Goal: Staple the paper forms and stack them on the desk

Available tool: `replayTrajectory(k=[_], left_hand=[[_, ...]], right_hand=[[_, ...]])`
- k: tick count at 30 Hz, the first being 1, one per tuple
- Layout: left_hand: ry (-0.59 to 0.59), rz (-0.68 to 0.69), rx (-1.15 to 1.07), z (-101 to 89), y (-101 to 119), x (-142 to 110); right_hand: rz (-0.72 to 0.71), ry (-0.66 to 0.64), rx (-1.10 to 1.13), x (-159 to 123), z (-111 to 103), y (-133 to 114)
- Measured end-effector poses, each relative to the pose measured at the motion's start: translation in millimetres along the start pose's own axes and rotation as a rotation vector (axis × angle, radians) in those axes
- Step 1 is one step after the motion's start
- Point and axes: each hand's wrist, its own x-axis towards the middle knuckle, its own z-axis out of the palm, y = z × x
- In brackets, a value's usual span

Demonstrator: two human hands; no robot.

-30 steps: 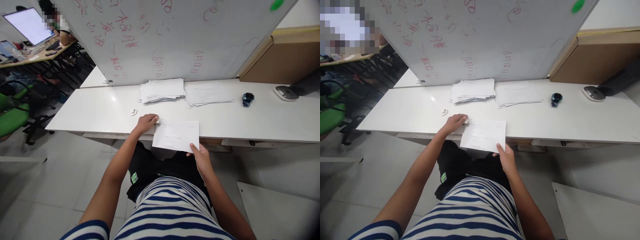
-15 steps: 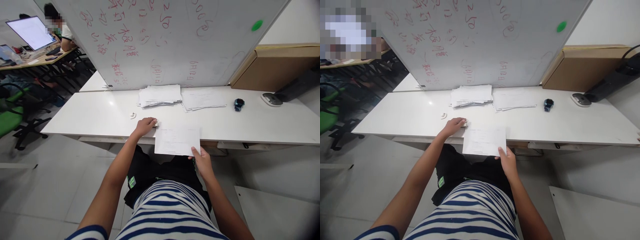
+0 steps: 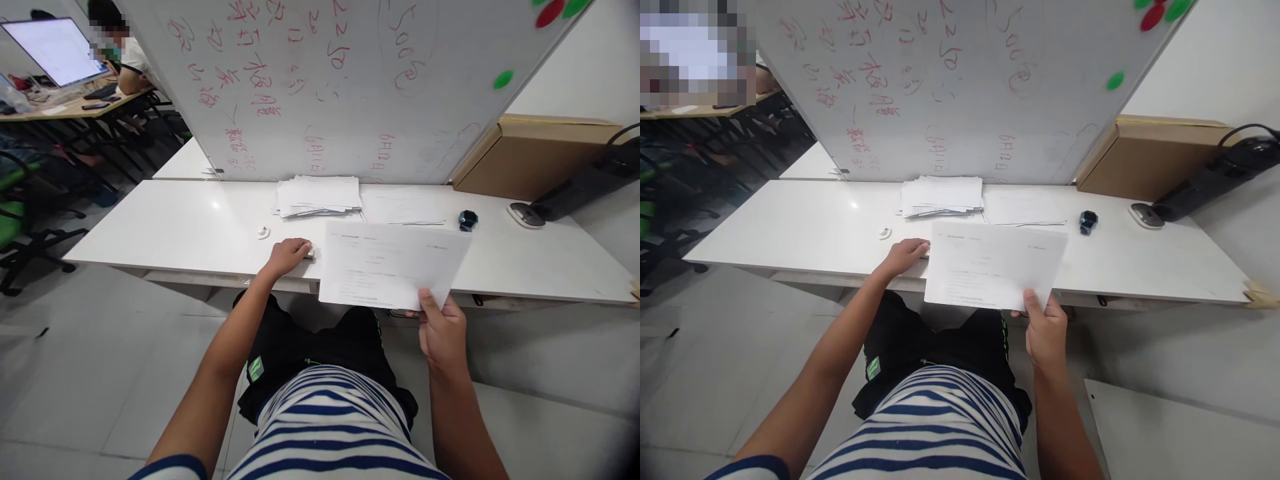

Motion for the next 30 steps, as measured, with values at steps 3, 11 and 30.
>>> replayTrajectory(k=[3,11,30], left_hand=[[-0.004,0.000,0.015,0.4,0,0],[-0.007,-0.011,0.039,-1.6,4,-2],[0.003,0.022,0.037,-5.5,7,-4]], right_hand=[[-0.075,0.043,-0.038,4,5,3],[-0.134,0.143,-0.051,6,18,19],[-0.061,0.099,-0.049,13,23,24]])
